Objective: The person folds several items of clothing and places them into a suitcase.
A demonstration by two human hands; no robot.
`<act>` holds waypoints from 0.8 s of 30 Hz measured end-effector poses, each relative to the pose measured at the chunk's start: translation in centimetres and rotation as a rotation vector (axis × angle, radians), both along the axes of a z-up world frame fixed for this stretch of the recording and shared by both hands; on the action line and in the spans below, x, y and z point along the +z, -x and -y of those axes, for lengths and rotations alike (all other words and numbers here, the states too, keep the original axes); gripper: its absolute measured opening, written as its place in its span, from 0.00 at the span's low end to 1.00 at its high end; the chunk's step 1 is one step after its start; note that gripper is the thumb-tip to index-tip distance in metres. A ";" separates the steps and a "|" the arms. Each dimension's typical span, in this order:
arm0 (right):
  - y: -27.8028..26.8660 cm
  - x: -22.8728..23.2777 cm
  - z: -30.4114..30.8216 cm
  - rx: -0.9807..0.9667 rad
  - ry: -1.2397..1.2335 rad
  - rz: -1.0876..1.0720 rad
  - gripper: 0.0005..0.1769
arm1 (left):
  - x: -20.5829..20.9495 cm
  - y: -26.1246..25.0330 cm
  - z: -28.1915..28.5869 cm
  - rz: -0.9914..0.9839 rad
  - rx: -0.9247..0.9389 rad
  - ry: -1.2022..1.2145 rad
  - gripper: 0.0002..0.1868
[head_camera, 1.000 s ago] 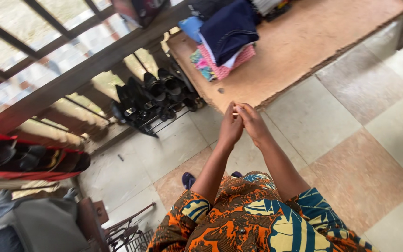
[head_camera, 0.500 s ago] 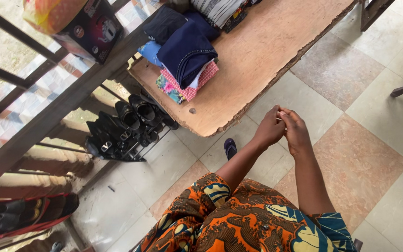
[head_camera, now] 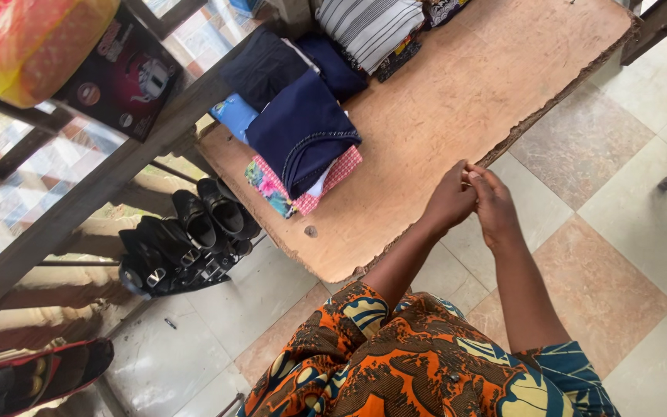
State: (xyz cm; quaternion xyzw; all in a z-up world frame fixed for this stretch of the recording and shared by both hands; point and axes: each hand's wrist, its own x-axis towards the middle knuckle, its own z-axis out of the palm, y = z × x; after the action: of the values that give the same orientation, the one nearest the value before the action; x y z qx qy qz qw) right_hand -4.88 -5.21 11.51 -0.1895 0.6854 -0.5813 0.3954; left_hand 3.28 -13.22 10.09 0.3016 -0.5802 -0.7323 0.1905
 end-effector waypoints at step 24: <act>5.0 -5.9 27.6 0.722 -0.234 0.233 0.22 | -5.4 1.5 18.7 0.377 0.703 -0.025 0.32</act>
State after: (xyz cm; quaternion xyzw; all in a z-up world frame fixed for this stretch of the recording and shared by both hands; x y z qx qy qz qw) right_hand -9.89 -32.79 5.56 -0.3049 0.5867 -0.3404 0.6685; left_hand 1.83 -31.94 4.66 0.6131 -0.4575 -0.5612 0.3160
